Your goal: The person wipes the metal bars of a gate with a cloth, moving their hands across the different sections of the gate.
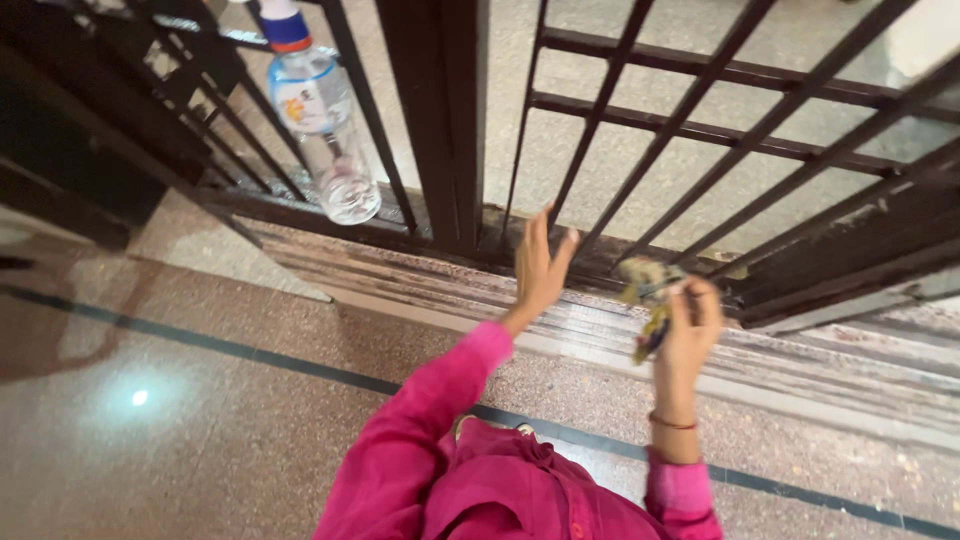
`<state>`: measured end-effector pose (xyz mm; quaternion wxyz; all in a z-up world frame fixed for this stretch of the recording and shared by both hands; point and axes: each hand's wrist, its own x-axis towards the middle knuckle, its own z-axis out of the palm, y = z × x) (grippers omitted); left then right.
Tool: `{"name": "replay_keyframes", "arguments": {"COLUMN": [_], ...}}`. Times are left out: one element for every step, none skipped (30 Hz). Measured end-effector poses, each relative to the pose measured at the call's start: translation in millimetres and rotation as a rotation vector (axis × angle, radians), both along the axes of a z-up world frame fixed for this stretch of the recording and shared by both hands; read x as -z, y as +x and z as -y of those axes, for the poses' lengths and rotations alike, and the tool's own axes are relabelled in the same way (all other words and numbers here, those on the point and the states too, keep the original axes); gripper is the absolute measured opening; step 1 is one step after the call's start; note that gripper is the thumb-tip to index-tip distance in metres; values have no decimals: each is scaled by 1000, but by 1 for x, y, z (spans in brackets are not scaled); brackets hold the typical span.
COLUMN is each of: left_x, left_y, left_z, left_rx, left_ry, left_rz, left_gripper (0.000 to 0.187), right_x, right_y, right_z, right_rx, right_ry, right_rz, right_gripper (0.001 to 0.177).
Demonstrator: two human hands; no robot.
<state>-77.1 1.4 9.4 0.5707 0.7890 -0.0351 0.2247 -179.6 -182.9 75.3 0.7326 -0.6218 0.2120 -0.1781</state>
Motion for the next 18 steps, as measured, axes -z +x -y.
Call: {"name": "replay_keyframes", "arguments": {"left_x": [8, 19, 31, 46, 60, 73, 84, 91, 93, 90, 82, 70, 55, 38, 20, 1, -18, -39], "left_y": [-20, -42, -60, -78, -90, -96, -104, -111, -116, -117, -115, -113, -113, -111, -104, -96, -88, -79], "left_z": [-1, -1, -6, -10, -9, -8, -11, -18, -25, -32, -40, -48, -56, -63, -71, -78, -86, -91], "left_rx": [46, 90, 147, 204, 228, 252, 203, 153, 106, 43, -19, -80, -110, -140, -168, -221, -274, -296], "left_ry": [-7, -15, -99, -184, -343, -503, -630, -759, -888, -925, -962, -998, -945, -890, -834, -718, -599, -589], "left_rz": [-64, -129, -182, -233, -271, -305, -377, -448, -514, -509, -504, -498, -416, -335, -256, -167, -79, -54], "left_gripper": [71, 77, 73, 69, 58, 49, 44, 40, 35, 33, 31, 29, 29, 28, 28, 26, 25, 24], "right_x": [16, 35, 52, 70, 83, 94, 101, 102, 97, 87, 72, 50, 25, -1, -28, -52, -73, -91], "right_y": [4, 5, 4, 3, 2, 1, 1, 2, 5, 8, 11, 18, 27, 33, 43, 53, 68, 81], "right_z": [-12, -23, -34, -46, -53, -59, -64, -66, -67, -70, -71, -69, -64, -61, -54, -52, -51, -51], "right_rx": [-93, -186, -186, -186, -252, -319, -385, -407, -426, -443, -349, -252, -165, -75, 84, 78, 75, 46], "right_ry": [18, 39, 118, 195, 164, 133, 104, -6, -116, -227, -394, -559, -668, -654, -1006, -834, -736, -711], "right_rz": [131, 261, 168, 74, 78, 84, 88, 107, 131, 156, 275, 397, 338, 508, 584, 637, 705, 776], "right_gripper": [4, 3, 6, 9, 10, 11, 12, 16, 21, 26, 32, 38, 37, 40, 48, 48, 47, 53]}}
